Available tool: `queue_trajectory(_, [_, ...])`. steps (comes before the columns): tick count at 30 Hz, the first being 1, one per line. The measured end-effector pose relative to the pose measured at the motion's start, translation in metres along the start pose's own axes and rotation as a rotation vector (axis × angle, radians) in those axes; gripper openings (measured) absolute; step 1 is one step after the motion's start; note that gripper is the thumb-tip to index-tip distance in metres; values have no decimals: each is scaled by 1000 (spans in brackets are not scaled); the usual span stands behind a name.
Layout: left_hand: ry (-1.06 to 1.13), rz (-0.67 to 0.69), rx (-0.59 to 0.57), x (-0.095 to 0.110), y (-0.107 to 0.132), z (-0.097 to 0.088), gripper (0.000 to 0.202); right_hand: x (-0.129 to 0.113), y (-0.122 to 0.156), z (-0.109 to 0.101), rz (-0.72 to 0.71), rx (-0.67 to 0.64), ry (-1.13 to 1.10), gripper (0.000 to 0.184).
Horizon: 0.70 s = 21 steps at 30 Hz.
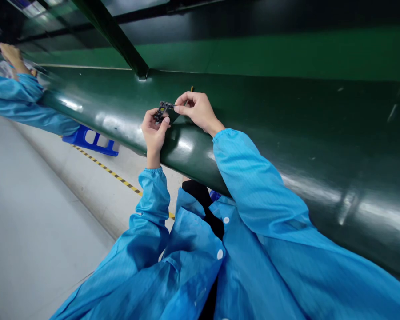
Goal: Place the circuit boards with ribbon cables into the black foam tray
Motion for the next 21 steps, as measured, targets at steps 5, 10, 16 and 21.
queue_trajectory(5, [-1, 3, -12, 0, 0, 0, 57, -3, 2, -1, -27, -19, 14, 28])
queue_trajectory(10, [6, 6, -16, -1, 0, 0, 59, -1, 0, 1, -34, -21, 1, 31])
queue_trajectory(16, [64, 32, 8, 0, 0, 0, 57, 1, -3, 2, -74, 6, -84, 34])
queue_trajectory(21, [100, 17, 15, -2, 1, 2, 57, 4, -4, 2, -50, 6, -120, 37])
Point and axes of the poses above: each hand's wrist, its own y-axis away from the middle knuckle, its own z-axis out of the palm, x = y × z, the point moved 8 cm from there along -y, towards the middle knuckle, and after that the axes turned 13 degrees about y, right-handed, at the moved point
